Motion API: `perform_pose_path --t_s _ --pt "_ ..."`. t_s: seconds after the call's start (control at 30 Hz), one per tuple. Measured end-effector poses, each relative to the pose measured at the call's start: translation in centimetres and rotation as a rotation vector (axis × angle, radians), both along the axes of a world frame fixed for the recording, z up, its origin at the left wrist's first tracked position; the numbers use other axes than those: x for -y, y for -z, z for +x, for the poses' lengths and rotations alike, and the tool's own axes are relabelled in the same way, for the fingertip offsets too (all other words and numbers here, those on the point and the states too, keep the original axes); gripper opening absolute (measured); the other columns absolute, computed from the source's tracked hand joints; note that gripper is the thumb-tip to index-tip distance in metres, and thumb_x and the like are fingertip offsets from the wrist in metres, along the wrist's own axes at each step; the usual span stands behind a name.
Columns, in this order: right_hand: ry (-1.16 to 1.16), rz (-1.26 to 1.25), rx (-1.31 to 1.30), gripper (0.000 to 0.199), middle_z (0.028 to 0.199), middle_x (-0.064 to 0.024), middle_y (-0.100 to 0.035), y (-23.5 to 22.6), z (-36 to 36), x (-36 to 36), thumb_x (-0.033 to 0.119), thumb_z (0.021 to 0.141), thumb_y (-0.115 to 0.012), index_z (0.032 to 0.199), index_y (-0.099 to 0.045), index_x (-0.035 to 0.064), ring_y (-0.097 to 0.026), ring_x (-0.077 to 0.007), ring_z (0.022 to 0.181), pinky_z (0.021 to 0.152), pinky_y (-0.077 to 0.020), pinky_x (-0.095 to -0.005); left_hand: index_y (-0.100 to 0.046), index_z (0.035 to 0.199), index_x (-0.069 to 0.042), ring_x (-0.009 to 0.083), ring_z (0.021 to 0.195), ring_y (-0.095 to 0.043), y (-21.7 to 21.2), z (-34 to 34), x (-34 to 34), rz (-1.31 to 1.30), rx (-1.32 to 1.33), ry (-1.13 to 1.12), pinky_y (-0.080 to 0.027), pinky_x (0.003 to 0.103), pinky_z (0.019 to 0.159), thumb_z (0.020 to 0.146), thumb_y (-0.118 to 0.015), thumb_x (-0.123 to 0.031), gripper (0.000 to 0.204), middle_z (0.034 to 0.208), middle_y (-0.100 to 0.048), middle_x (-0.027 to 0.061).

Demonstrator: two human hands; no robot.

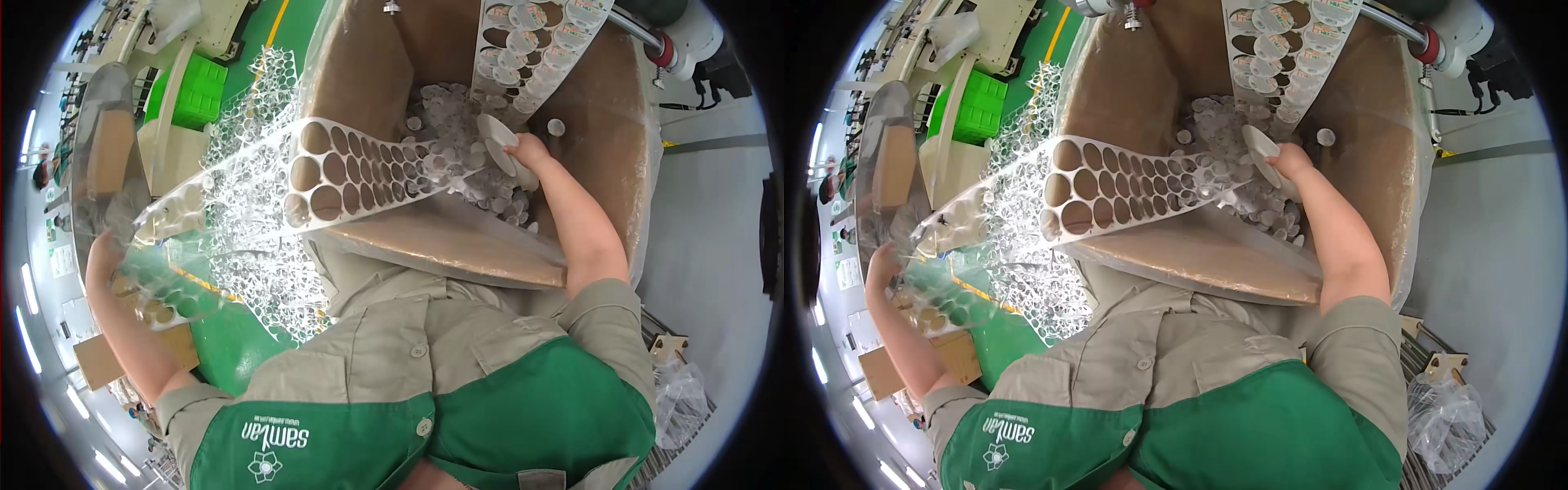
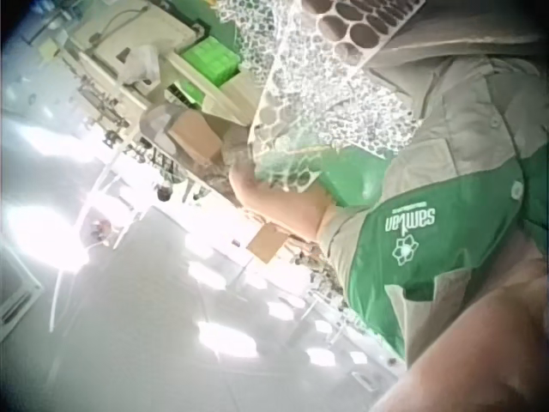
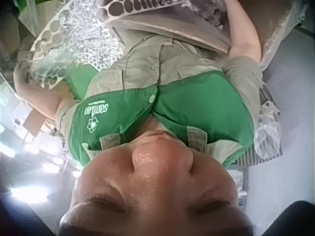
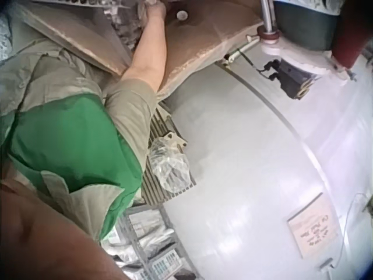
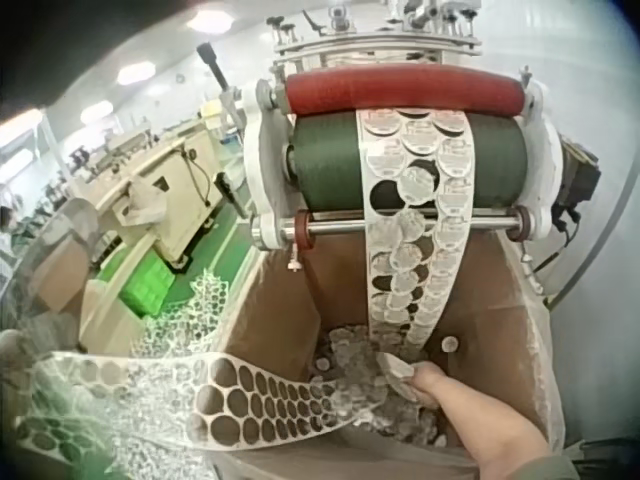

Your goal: Collecting and clearing plastic waste material from a manufacturing machine into a large bin.

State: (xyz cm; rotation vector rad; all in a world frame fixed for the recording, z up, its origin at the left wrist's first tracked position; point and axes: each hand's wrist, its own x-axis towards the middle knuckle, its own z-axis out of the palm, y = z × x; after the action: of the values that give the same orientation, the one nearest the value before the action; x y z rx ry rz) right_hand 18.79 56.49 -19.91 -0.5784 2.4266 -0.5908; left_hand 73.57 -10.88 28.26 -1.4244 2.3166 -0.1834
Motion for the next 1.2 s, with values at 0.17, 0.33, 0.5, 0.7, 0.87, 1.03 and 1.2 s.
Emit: perform_pose_path --t_s 0.17,0.33,0.5,0.7,0.87,1.03,1.2 --pt "-0.272 0.126 -0.046 0.038 0.1 -0.0171 -0.068 -5.8 0.3 2.7 0.036 0.078 -0.072 0.106 -0.069 0.0092 -0.065 -0.0339 0.093 0.083 -0.0493 -0.0422 -0.049 0.134 -0.004 0.0312 0.136 -0.036 9.9 -27.1 -29.9 0.254 -0.636 0.887 -0.031 0.04 0.11 0.082 -0.072 -0.018 0.059 0.144 -0.042 0.0168" --pt "-0.224 -0.384 0.073 0.036 0.093 -0.0091 -0.071 -17.1 1.0 7.4 0.033 0.083 -0.07 0.106 -0.068 0.0061 -0.066 -0.0186 0.085 0.078 -0.0498 -0.0341 -0.059 0.124 -0.002 0.0345 0.13 -0.042 21.1 -30.0 -39.1 0.007 0.412 1.081 -0.009 0.053 0.115 0.077 -0.054 -0.068 0.08 0.133 -0.052 0.0204" --pt "-0.057 -1.117 0.671 0.048 0.108 -0.0074 -0.068 -28.4 2.5 6.8 0.038 0.087 -0.069 0.118 -0.062 0.0032 -0.065 -0.0186 0.097 0.087 -0.0522 -0.0348 -0.073 0.089 -0.015 0.0327 0.089 -0.061 17.8 -25.5 -35.8 0.483 -0.089 1.019 -0.048 0.042 0.088 0.076 -0.069 -0.02 0.014 0.084 -0.068 0.009" --pt "0.183 -0.812 1.156 0.049 0.122 -0.0086 -0.062 -8.3 2.7 3.5 0.032 0.088 -0.068 0.127 -0.055 0.0054 -0.06 -0.0222 0.111 0.098 -0.0471 -0.0399 -0.068 0.088 -0.004 0.0253 0.075 -0.059 2.5 -20.7 -33.3 0.182 -0.906 1.389 -0.045 0.054 0.095 0.071 -0.065 -0.013 0.02 0.074 -0.057 0.0096" --pt "-0.038 0.283 -0.098 0.038 0.106 -0.0169 -0.067 3.2 2.9 -2.5 0.031 0.079 -0.071 0.106 -0.069 0.0059 -0.064 -0.0345 0.098 0.085 -0.0505 -0.0438 -0.057 0.121 0.008 0.0315 0.117 -0.055 -8.0 -4.6 -17.3 -0.303 -1.248 0.856 -0.04 0.042 0.104 0.094 -0.041 0.0 0.033 0.122 -0.06 0.02" --pt "-0.287 0.373 -0.037 0.036 0.105 -0.0136 -0.068 -1.2 1.1 2.3 0.033 0.077 -0.073 0.101 -0.072 0.0068 -0.065 -0.0325 0.096 0.082 -0.0524 -0.0424 -0.039 0.143 -0.009 0.028 0.133 -0.042 -6.0 2.7 -3.7 -0.431 -0.207 0.119 -0.032 0.035 0.109 0.09 -0.044 0.0 0.055 0.142 -0.046 0.0152" --pt "-0.434 0.377 -0.082 0.041 0.099 -0.0164 -0.069 -7.8 0.5 3.8 0.038 0.075 -0.076 0.101 -0.071 0.0067 -0.066 -0.0328 0.092 0.084 -0.0507 -0.0405 -0.044 0.139 -0.007 0.0305 0.13 -0.043 8.9 -27.6 -28.0 -0.091 -0.61 0.939 -0.033 0.036 0.109 0.088 -0.062 -0.018 0.055 0.139 -0.047 0.0166"
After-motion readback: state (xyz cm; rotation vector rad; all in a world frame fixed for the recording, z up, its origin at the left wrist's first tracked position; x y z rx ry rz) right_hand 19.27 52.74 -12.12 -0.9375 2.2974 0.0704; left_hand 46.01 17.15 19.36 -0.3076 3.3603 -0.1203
